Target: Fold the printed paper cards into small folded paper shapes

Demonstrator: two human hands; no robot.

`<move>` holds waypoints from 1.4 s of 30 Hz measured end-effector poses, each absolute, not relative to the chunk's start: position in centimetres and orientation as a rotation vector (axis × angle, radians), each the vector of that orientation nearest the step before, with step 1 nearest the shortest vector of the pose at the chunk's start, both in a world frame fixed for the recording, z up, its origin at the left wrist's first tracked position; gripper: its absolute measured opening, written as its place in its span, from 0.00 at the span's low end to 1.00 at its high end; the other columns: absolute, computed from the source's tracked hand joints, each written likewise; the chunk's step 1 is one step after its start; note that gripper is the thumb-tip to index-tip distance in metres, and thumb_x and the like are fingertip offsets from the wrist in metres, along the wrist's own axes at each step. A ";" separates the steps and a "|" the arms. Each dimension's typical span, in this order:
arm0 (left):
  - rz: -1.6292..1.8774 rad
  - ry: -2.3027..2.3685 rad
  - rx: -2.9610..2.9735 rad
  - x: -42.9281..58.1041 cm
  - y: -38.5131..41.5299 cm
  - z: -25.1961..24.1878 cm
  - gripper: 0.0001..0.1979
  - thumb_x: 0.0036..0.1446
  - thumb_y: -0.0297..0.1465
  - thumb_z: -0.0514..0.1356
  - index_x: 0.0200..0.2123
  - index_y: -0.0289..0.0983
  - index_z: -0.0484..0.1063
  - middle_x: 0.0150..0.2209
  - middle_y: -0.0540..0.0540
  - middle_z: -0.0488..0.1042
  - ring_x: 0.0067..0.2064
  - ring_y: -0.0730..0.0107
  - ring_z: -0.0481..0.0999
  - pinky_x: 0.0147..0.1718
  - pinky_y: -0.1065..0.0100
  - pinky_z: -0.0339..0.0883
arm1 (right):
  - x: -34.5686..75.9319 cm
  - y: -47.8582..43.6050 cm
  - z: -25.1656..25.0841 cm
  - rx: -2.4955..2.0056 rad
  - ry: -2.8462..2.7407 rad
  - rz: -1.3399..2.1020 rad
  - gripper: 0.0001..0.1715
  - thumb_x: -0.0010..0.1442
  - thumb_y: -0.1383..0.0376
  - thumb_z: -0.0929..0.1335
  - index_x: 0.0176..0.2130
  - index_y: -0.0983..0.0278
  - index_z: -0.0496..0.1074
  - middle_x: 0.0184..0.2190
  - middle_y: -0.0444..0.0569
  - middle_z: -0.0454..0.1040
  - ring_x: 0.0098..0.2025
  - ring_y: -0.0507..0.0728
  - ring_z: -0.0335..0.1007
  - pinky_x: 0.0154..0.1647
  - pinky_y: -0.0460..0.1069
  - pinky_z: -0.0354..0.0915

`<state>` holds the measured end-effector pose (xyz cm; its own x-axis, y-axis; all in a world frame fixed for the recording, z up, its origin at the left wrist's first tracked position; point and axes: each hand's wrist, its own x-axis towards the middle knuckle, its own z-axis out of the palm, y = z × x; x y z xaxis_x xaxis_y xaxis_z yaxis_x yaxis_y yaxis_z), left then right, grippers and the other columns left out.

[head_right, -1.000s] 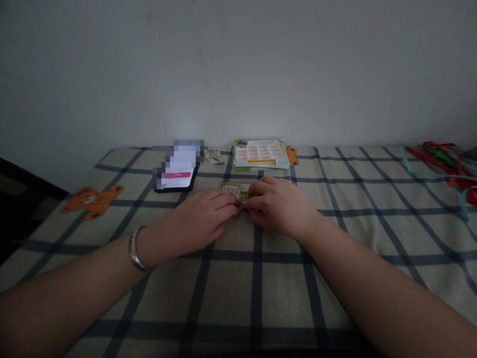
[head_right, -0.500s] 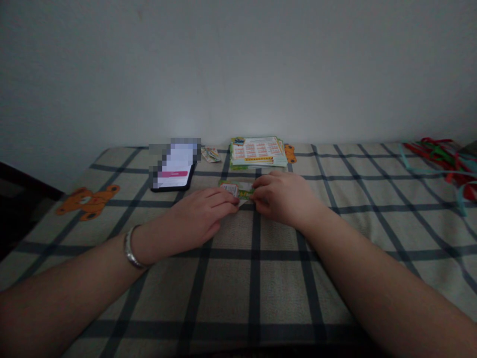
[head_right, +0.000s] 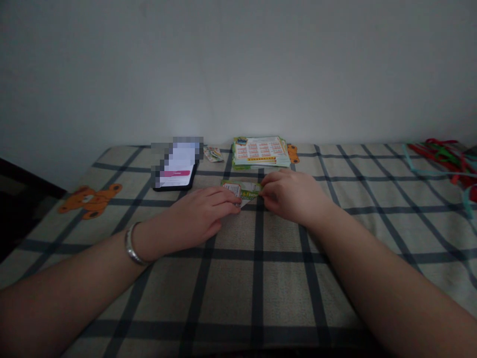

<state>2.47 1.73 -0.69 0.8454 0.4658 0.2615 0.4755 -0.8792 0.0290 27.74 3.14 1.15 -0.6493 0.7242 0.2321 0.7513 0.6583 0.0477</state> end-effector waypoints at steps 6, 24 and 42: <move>-0.387 -0.775 -3.000 2.4 1.8 -0.5 0.18 0.54 0.21 0.56 0.49 0.36 0.70 0.52 0.42 0.71 0.56 0.60 0.67 0.58 0.55 0.62 | 27.5 3.0 1.0 -1.250 -2.665 -0.231 0.09 0.58 0.65 0.67 0.34 0.62 0.79 0.43 0.47 0.78 0.41 0.59 0.75 0.40 0.52 0.67; -0.525 -0.712 -3.109 1.4 2.9 -0.4 0.14 0.55 0.21 0.56 0.44 0.39 0.74 0.48 0.45 0.73 0.51 0.64 0.71 0.54 0.59 0.66 | 26.1 2.6 0.7 -1.208 -2.704 -0.400 0.10 0.63 0.65 0.65 0.43 0.65 0.74 0.43 0.53 0.76 0.44 0.60 0.70 0.41 0.52 0.62; -0.583 -0.822 -2.934 1.8 2.6 -0.6 0.11 0.61 0.26 0.55 0.46 0.36 0.73 0.52 0.42 0.73 0.54 0.62 0.72 0.55 0.59 0.68 | 26.1 3.6 0.2 -0.950 -2.796 -0.553 0.10 0.65 0.67 0.64 0.43 0.63 0.74 0.38 0.50 0.76 0.38 0.57 0.67 0.36 0.51 0.56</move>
